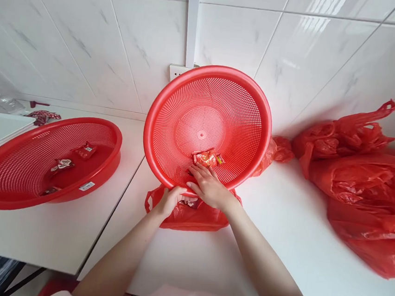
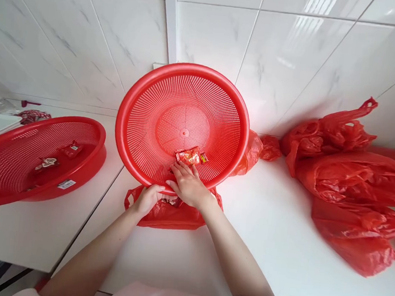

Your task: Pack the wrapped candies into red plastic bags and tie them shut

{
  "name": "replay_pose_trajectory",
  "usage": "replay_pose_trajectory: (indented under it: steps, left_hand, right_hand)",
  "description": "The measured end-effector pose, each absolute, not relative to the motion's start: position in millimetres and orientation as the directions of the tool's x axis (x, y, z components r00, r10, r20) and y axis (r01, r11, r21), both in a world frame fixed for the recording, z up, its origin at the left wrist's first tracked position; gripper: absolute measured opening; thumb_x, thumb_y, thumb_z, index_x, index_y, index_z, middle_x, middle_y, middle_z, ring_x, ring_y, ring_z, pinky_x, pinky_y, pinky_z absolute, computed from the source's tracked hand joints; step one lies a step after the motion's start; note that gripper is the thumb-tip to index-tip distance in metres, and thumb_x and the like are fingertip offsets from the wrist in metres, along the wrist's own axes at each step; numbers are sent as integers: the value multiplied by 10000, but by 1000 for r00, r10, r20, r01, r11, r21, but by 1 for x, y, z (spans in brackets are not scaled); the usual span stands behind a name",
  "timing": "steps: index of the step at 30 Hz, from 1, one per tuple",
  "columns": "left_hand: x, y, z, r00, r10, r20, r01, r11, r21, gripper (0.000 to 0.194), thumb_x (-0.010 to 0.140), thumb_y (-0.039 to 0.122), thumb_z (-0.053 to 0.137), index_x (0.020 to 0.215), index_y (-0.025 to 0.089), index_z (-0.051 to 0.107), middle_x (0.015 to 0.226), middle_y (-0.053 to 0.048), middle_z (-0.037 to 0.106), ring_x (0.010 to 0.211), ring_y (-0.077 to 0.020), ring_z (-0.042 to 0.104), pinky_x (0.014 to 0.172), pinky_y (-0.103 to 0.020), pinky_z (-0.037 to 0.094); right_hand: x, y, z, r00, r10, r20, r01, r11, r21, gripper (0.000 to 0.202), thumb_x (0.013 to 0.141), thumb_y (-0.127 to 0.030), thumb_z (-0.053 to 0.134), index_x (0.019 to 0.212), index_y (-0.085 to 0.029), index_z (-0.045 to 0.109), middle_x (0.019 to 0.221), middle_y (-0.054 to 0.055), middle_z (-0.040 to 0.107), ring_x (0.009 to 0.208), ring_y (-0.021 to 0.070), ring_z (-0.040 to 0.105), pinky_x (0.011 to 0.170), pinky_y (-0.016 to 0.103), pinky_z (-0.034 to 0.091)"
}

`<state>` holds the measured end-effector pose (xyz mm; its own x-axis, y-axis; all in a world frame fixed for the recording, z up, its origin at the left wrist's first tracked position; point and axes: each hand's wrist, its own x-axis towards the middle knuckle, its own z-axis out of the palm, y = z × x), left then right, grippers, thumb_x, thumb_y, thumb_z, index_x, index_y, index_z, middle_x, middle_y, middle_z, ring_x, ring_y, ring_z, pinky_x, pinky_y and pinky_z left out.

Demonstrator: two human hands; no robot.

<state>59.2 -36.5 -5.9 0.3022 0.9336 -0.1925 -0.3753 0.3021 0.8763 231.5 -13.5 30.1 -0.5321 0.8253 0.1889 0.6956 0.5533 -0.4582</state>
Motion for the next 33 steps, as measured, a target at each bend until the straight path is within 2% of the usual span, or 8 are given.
replay_pose_trajectory:
  steps: [3, 6, 8, 12, 18, 24, 28, 33]
  left_hand:
    - [56, -33, -9, 287, 941, -181, -368, 283, 886, 183, 744, 247, 587, 837, 187, 732, 868, -73, 748, 978, -307, 681, 786, -396, 551]
    - [51, -29, -10, 260, 955, -139, -387, 235, 892, 211, 754, 241, 567, 874, 161, 721, 924, -85, 749, 1005, -298, 672, 795, -392, 553]
    - [48, -27, -8, 250, 962, -114, -398, 210, 893, 229, 760, 245, 564, 899, 138, 712, 970, -107, 744, 1036, -304, 660, 805, -399, 551]
    - [46, -25, -4, 232, 967, -105, -414, 196, 889, 243, 763, 245, 568, 913, 115, 708, 1022, -135, 735, 1087, -316, 639, 841, -419, 544]
    - [46, -25, -4, 204, 974, -102, -394, 177, 902, 225, 748, 248, 577, 863, 114, 718, 973, -129, 746, 1081, -327, 644, 878, -456, 538]
    - [45, -25, 1, 169, 980, -102, -390, 161, 907, 262, 738, 246, 588, 922, 118, 724, 961, -117, 747, 1074, -325, 646, 882, -447, 536]
    - [44, -23, 2, 164, 981, -105, -408, 165, 898, 259, 741, 241, 580, 908, 110, 728, 960, -117, 746, 1068, -320, 649, 874, -428, 536]
    - [43, -21, 2, 165, 981, -103, -446, 168, 879, 265, 734, 243, 579, 916, 130, 735, 957, -94, 751, 1049, -304, 658, 877, -416, 534]
  right_hand:
    - [236, -15, 35, -552, 816, 170, 642, 546, -538, 560, 957, -413, 485, 1445, -147, 411, 1395, 160, 536, 1296, 277, 496, 1141, 534, 262]
    - [241, -16, 44, -577, 799, 169, 545, 531, -649, 556, 875, -290, 619, 1405, -204, 476, 1283, 107, 634, 1118, 234, 628, 978, 395, 478]
    - [244, -16, 49, -547, 818, 178, 513, 496, -701, 472, 857, -184, 608, 1326, -226, 567, 1200, 70, 686, 1033, 202, 668, 901, 330, 520]
    - [250, -16, 55, -482, 855, 194, 457, 434, -776, 417, 878, -126, 541, 1276, -220, 621, 1109, 49, 730, 1002, 184, 691, 912, 316, 525]
    - [258, -13, 51, -442, 892, 92, 342, 262, -902, 488, 832, -152, 606, 1317, -208, 586, 1120, 53, 727, 1038, 194, 689, 954, 350, 526]
    - [255, -11, 51, -338, 931, 139, 337, 257, -906, 246, 823, -247, 643, 1037, -138, 695, 1007, 59, 736, 919, 170, 687, 848, 302, 533]
    - [252, -19, 62, -482, 870, 107, 377, 316, -871, 242, 892, -307, 573, 1036, -163, 704, 924, 32, 738, 791, 143, 666, 748, 272, 512]
    - [247, -30, 70, -641, 767, 13, 448, 388, -806, 226, 931, -298, 528, 1034, -241, 720, 952, 10, 745, 855, 160, 667, 808, 292, 493]
